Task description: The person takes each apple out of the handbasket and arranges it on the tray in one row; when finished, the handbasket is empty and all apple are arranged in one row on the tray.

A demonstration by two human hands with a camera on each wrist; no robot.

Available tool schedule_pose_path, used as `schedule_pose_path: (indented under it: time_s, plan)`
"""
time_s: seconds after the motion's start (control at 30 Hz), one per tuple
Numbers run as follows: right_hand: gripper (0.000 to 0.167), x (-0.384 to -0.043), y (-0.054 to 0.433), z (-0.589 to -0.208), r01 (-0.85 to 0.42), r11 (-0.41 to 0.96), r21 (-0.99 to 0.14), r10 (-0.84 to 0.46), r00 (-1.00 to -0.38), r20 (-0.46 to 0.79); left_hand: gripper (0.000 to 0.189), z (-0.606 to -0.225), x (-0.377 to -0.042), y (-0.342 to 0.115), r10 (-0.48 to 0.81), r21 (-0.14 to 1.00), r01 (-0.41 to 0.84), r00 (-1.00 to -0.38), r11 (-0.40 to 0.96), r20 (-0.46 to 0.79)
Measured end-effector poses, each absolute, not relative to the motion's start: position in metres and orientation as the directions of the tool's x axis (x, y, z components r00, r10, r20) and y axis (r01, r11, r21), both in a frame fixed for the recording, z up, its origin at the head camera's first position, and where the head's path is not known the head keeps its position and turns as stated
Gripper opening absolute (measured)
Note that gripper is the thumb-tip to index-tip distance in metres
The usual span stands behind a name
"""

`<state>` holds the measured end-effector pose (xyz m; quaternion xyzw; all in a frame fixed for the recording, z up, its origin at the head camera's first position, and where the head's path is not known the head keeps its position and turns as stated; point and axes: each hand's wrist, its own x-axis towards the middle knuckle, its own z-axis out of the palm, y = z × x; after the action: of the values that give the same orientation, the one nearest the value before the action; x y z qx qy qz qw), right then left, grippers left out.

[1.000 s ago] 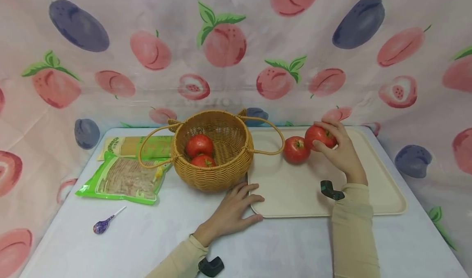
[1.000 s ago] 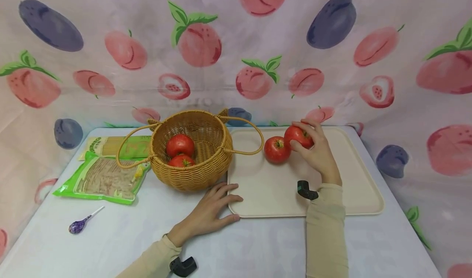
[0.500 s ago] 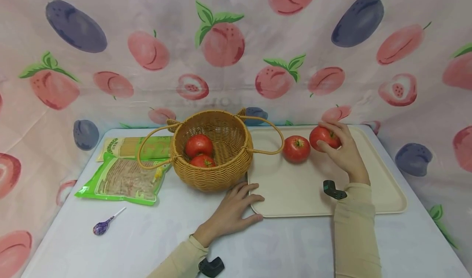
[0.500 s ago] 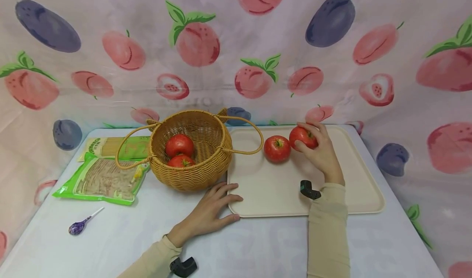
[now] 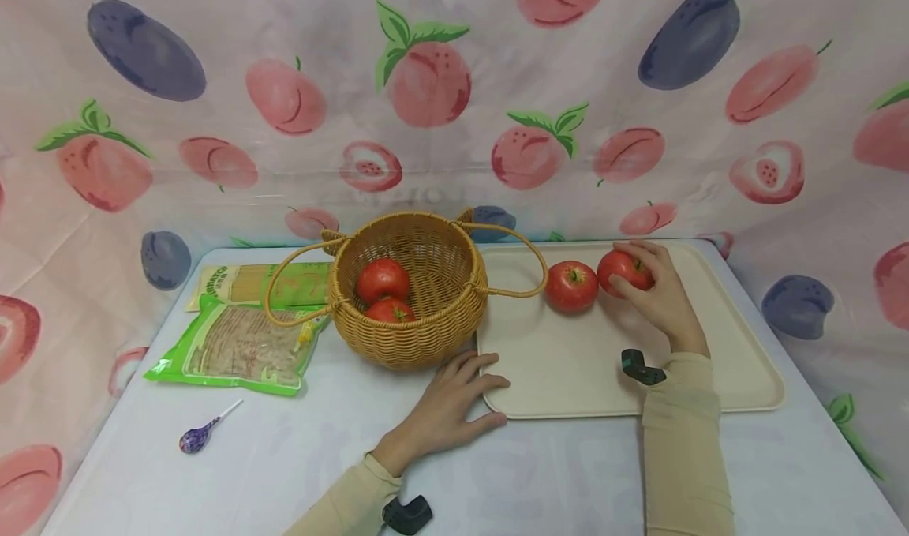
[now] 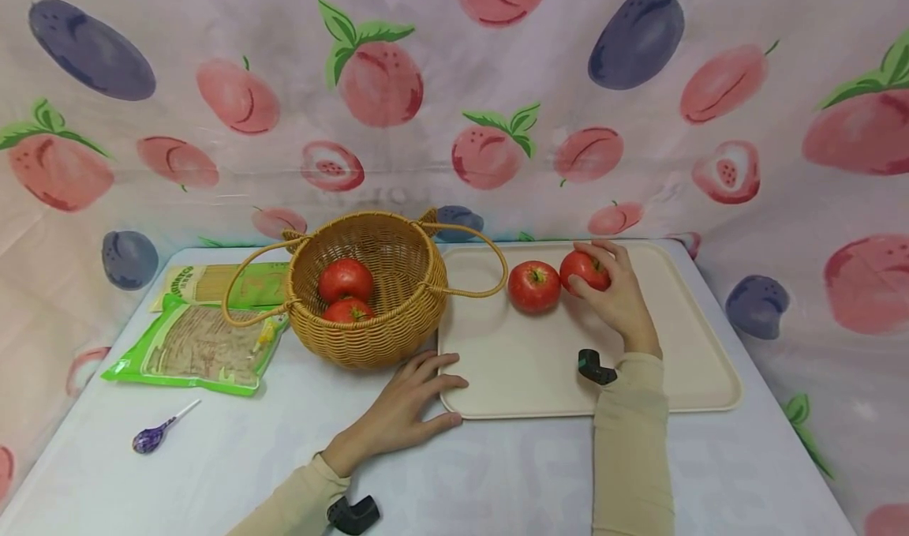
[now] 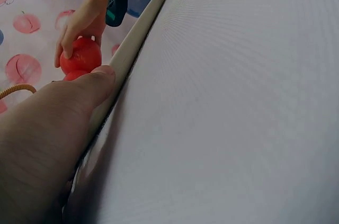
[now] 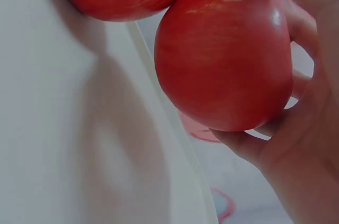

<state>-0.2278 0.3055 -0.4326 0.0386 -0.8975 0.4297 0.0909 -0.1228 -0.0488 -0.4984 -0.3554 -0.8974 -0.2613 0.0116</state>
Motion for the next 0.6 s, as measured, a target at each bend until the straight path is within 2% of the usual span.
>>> schedule_pose_path:
  time_s: [0.6]
  plan:
    - [0.066,-0.234,0.312,-0.451,-0.090,0.650,-0.754,0.003,-0.993,0.121,0.043,-0.499,-0.124,-0.049,0.633,0.460,0.645,-0.746,0.610,0.207]
